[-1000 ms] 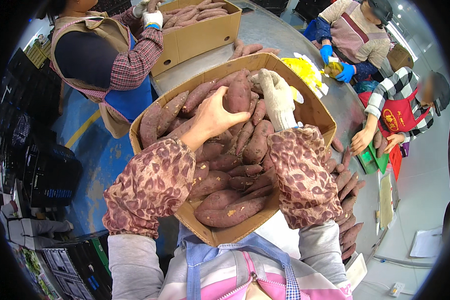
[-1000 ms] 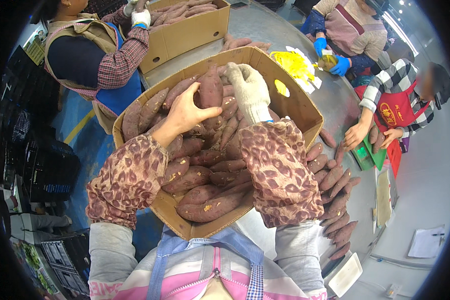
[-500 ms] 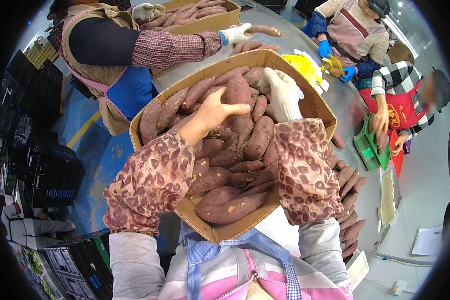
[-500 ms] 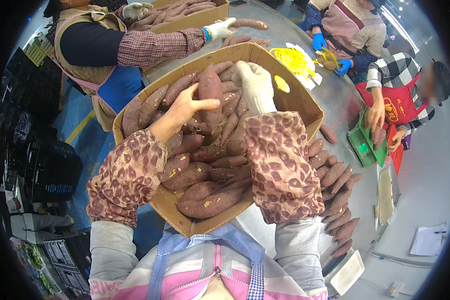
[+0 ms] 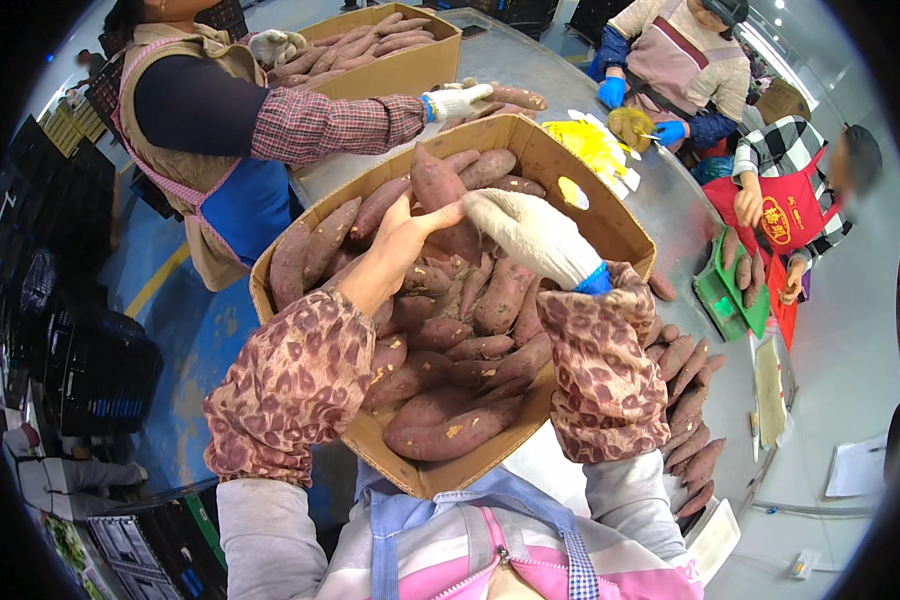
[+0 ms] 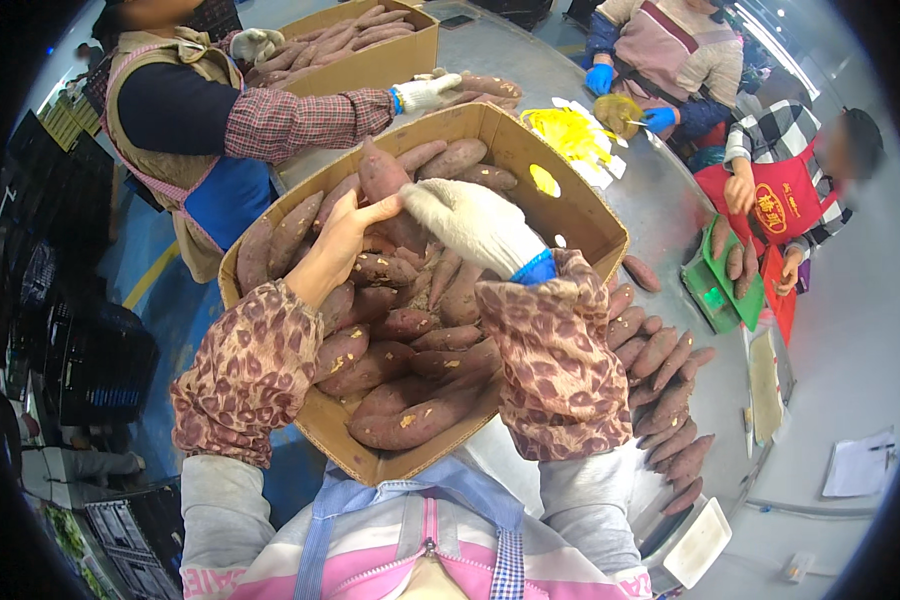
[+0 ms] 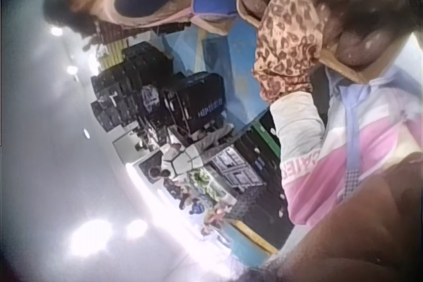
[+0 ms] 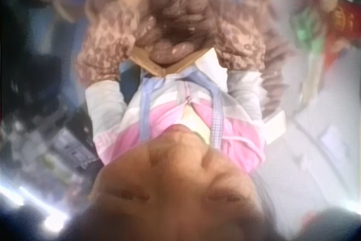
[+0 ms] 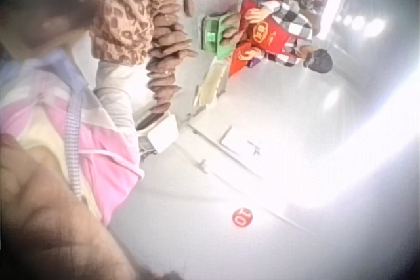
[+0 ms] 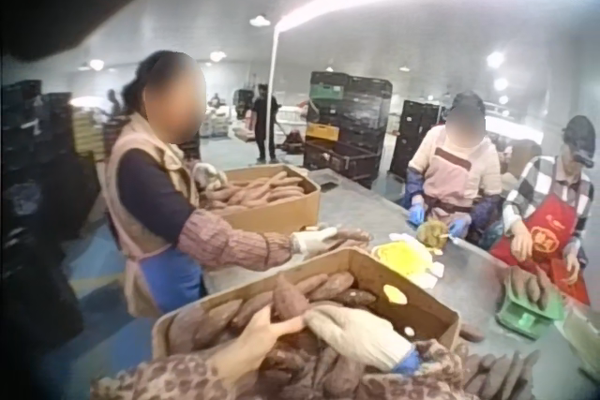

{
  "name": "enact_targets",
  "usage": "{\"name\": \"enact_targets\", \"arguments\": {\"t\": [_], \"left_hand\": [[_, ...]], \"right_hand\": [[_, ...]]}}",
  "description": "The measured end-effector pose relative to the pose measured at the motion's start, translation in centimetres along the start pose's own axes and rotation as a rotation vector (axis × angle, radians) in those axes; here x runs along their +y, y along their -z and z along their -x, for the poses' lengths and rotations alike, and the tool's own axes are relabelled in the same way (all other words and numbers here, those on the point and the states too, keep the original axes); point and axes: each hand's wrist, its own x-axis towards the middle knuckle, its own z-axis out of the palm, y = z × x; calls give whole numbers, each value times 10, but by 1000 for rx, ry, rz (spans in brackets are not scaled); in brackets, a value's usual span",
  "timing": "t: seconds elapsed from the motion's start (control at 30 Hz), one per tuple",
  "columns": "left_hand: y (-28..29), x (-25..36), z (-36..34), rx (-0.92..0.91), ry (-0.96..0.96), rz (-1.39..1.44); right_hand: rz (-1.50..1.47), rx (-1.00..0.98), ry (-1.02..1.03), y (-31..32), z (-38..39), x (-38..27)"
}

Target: The person sorts sweet potatoes from a cardboard box onto a metal table, handling them one at a time with gloved hands. Other workers are visible nearby, also sorting and weighing produce.

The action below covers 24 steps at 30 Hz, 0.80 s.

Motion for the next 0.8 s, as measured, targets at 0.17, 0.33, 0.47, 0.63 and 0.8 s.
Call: {"name": "enact_targets", "arguments": {"t": [0.17, 0.33, 0.47, 0.63, 0.8], "left_hand": [[-9, -10, -2, -104, -83, 53], [-10, -8, 5, -286, 18, 73], [-12, -4, 9, -370, 21, 70], [-18, -3, 17, -373, -29, -165], [-24, -1, 13, -432, -21, -223]], "right_hand": [[127, -15, -79, 9, 21, -18], [-89, -16, -34, 17, 31, -4], [-445, -3, -29, 30, 55, 26], [-995, 263, -27, 48, 117, 121], [-1242, 874, -182, 30, 183, 249]]}}
